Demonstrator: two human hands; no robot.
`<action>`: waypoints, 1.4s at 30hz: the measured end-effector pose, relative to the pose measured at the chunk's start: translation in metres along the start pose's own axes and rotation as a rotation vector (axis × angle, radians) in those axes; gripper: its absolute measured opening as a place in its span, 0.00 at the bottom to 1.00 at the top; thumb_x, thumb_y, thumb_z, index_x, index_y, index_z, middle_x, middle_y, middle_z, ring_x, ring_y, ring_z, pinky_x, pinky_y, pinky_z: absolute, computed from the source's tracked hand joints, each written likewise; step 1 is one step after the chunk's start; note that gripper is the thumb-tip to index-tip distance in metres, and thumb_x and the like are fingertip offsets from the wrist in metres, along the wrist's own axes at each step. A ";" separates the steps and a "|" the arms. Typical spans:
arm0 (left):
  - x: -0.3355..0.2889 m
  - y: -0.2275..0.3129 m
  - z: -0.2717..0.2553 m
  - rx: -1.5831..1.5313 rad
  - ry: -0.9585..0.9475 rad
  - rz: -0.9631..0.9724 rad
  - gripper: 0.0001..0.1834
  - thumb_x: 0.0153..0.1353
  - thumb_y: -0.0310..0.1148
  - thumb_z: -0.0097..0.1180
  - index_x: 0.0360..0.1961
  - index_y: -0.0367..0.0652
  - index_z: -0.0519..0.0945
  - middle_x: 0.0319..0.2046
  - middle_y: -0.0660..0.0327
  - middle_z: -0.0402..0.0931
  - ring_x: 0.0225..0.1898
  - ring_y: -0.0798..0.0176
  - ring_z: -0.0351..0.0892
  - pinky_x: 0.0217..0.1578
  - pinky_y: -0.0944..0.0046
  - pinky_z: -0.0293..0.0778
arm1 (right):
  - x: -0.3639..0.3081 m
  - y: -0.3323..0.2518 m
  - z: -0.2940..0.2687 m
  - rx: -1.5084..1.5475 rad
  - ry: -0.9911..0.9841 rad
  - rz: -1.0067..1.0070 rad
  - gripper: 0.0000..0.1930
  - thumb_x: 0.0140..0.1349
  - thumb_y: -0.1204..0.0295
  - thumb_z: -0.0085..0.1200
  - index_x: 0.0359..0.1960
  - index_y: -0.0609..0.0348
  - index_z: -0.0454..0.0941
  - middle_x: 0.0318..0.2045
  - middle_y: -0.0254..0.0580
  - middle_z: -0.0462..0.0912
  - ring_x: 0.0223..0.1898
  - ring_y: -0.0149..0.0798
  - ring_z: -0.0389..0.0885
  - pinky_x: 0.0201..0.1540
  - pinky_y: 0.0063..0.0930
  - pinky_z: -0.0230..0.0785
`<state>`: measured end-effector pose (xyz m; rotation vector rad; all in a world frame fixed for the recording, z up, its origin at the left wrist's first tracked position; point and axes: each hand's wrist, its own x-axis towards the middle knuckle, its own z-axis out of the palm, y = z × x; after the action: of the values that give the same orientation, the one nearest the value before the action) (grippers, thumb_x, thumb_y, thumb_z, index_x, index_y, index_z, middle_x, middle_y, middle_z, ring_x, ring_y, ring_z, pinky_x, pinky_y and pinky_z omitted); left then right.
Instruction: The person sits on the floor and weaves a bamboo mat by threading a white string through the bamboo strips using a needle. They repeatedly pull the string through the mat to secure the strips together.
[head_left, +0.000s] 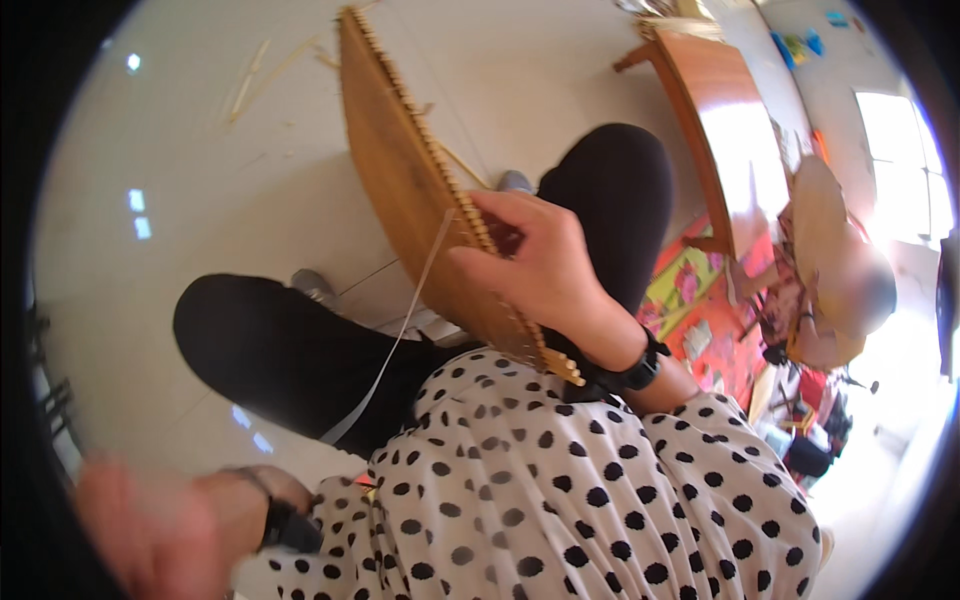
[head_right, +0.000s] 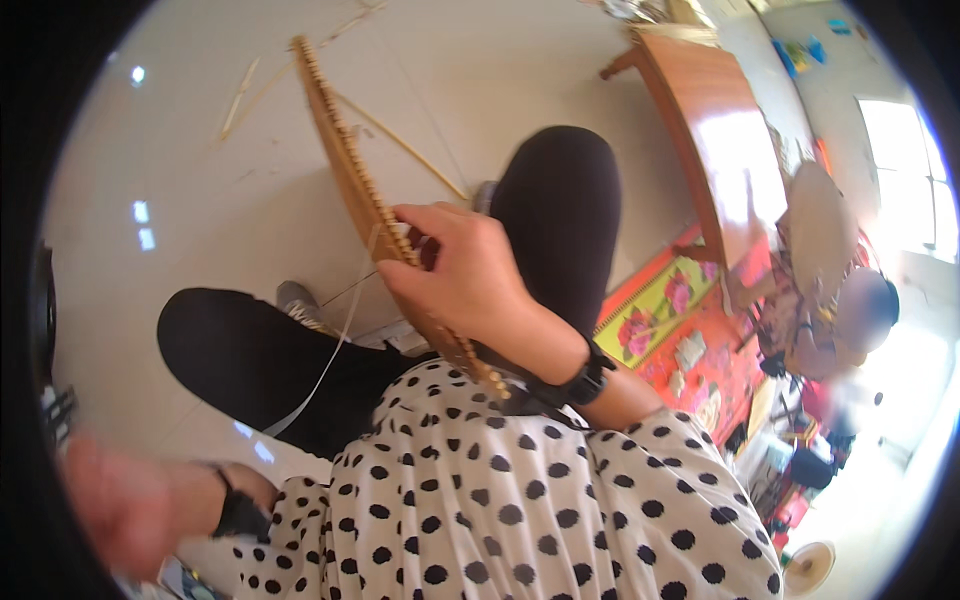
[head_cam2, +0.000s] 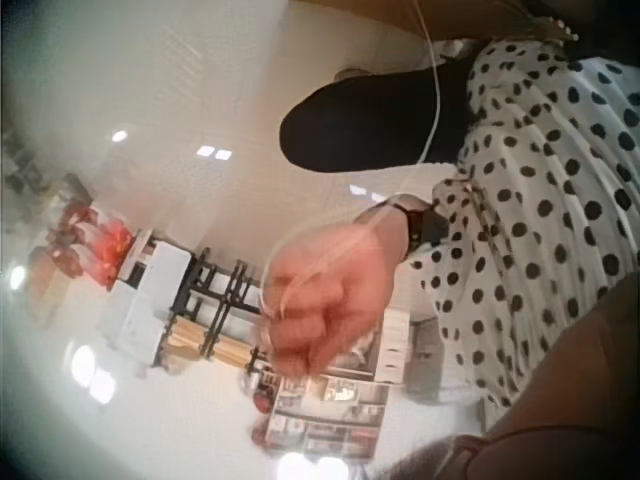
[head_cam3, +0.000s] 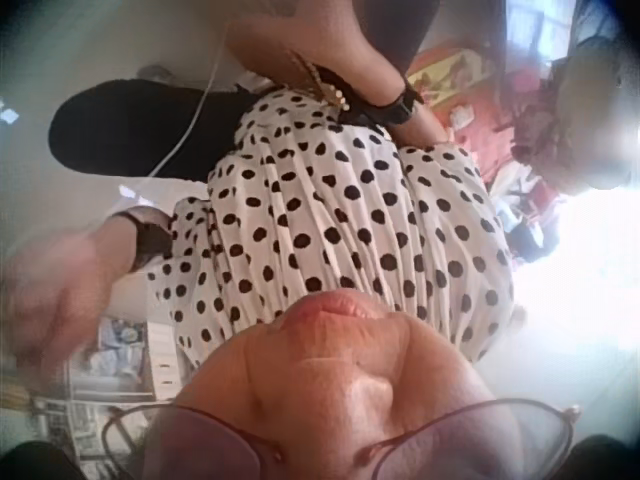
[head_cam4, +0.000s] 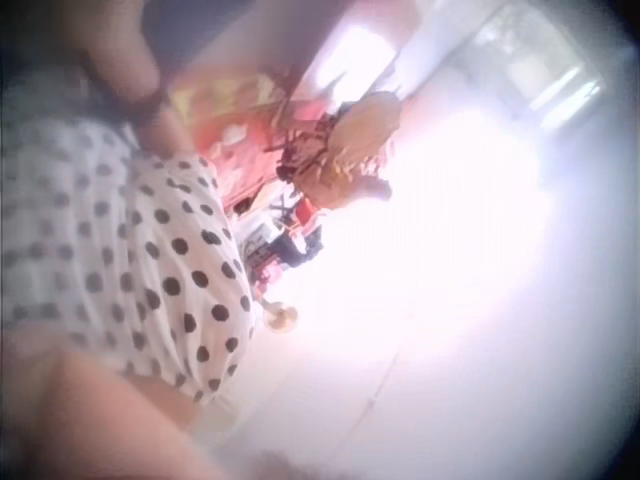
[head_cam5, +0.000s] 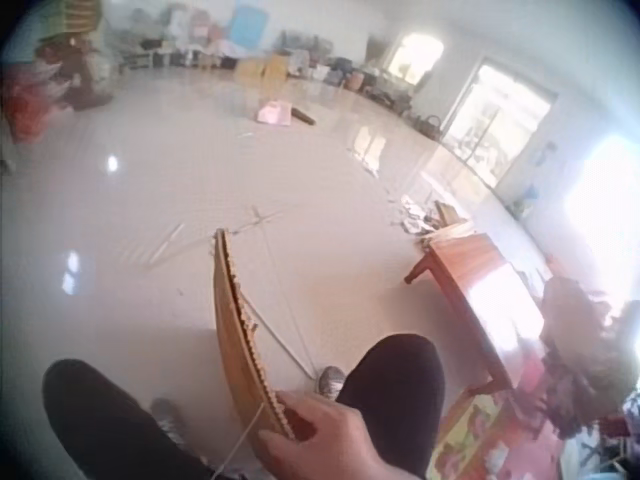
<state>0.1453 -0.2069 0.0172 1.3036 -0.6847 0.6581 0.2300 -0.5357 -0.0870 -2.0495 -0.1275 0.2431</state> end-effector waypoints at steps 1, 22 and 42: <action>-0.015 -0.022 0.005 0.141 0.126 -0.129 0.09 0.68 0.33 0.50 0.41 0.40 0.78 0.36 0.53 0.78 0.34 0.61 0.76 0.37 0.62 0.73 | 0.000 0.005 0.002 -0.030 0.004 -0.017 0.24 0.51 0.71 0.70 0.51 0.67 0.83 0.31 0.46 0.83 0.28 0.34 0.82 0.35 0.27 0.76; -0.057 -0.140 0.085 0.572 -0.242 -0.669 0.04 0.64 0.28 0.64 0.36 0.44 0.80 0.21 0.54 0.79 0.22 0.49 0.81 0.22 0.56 0.72 | 0.000 -0.011 0.009 -0.028 -0.034 -0.001 0.23 0.55 0.77 0.67 0.55 0.68 0.81 0.30 0.38 0.77 0.30 0.27 0.75 0.36 0.22 0.73; -0.057 -0.140 0.083 0.539 -0.233 -0.605 0.04 0.59 0.22 0.63 0.36 0.39 0.83 0.26 0.54 0.82 0.27 0.49 0.83 0.26 0.56 0.75 | -0.001 -0.005 0.008 -0.018 -0.020 -0.001 0.24 0.55 0.78 0.66 0.56 0.68 0.81 0.29 0.34 0.75 0.29 0.25 0.71 0.34 0.20 0.67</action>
<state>0.2092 -0.3120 -0.1032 1.9965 -0.2615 0.1898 0.2271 -0.5263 -0.0864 -2.0651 -0.1435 0.2624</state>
